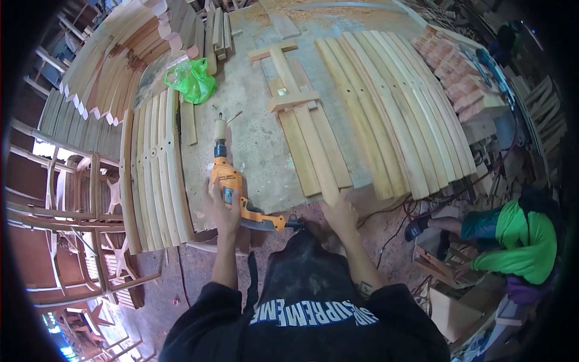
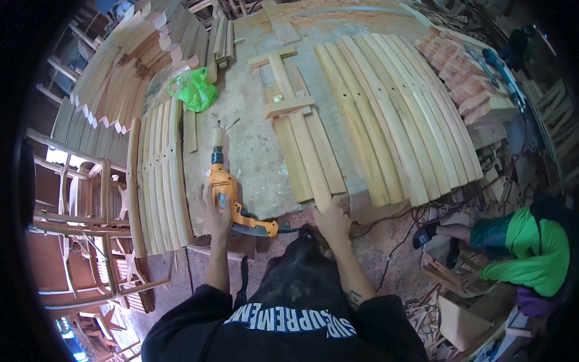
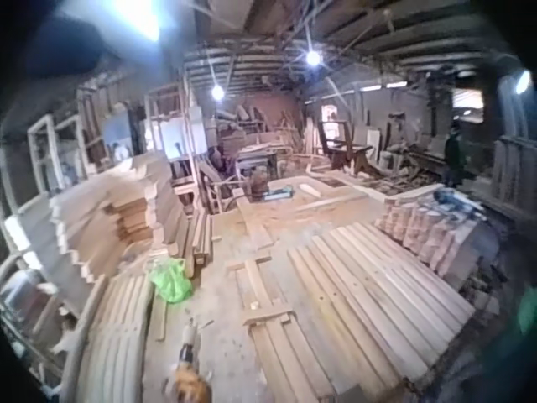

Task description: The person aligns wooden slats on a workbench and uses a handheld power drill to bore holes into the ends of the wooden pieces.

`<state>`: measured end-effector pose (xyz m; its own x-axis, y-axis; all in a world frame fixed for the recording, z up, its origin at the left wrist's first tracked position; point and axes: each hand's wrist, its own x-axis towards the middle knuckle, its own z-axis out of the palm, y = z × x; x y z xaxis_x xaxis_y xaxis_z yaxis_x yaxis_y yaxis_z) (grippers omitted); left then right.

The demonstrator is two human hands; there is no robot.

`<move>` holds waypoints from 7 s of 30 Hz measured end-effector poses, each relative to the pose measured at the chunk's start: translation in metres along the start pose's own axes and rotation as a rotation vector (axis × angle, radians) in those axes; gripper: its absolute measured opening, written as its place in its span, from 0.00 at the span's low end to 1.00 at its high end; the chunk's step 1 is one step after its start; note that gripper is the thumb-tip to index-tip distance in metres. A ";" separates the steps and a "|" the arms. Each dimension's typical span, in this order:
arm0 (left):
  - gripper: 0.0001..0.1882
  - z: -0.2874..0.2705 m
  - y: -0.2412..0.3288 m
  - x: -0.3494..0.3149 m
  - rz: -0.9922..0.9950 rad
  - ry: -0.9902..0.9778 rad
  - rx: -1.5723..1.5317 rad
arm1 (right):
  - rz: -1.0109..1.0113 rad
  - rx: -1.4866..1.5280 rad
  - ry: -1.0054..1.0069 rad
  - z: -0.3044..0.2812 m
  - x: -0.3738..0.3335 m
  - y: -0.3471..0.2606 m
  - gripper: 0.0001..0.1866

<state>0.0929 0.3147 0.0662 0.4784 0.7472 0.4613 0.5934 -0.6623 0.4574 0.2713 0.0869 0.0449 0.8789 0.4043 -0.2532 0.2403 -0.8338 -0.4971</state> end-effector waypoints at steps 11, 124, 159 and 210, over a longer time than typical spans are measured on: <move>0.25 0.071 0.124 -0.098 -0.882 -1.407 -1.050 | 0.092 -0.108 -0.152 -0.014 -0.231 0.157 0.28; 0.40 -0.196 -0.463 0.077 -0.463 -0.367 -1.011 | -0.683 0.332 -0.314 0.335 -0.234 -0.477 0.41; 0.39 -0.193 -0.470 0.066 -0.480 -0.368 -1.017 | -1.103 -0.076 -0.193 0.326 -0.254 -0.438 0.52; 0.23 -0.221 -0.372 -0.103 -1.384 -0.719 -1.719 | 0.220 1.178 0.102 0.272 -0.254 -0.285 0.37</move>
<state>-0.3200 0.4723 0.0164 0.7125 0.2661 -0.6492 -0.0648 0.9463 0.3168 -0.1323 0.3242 0.0248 0.8951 0.2208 -0.3873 -0.3962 -0.0044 -0.9181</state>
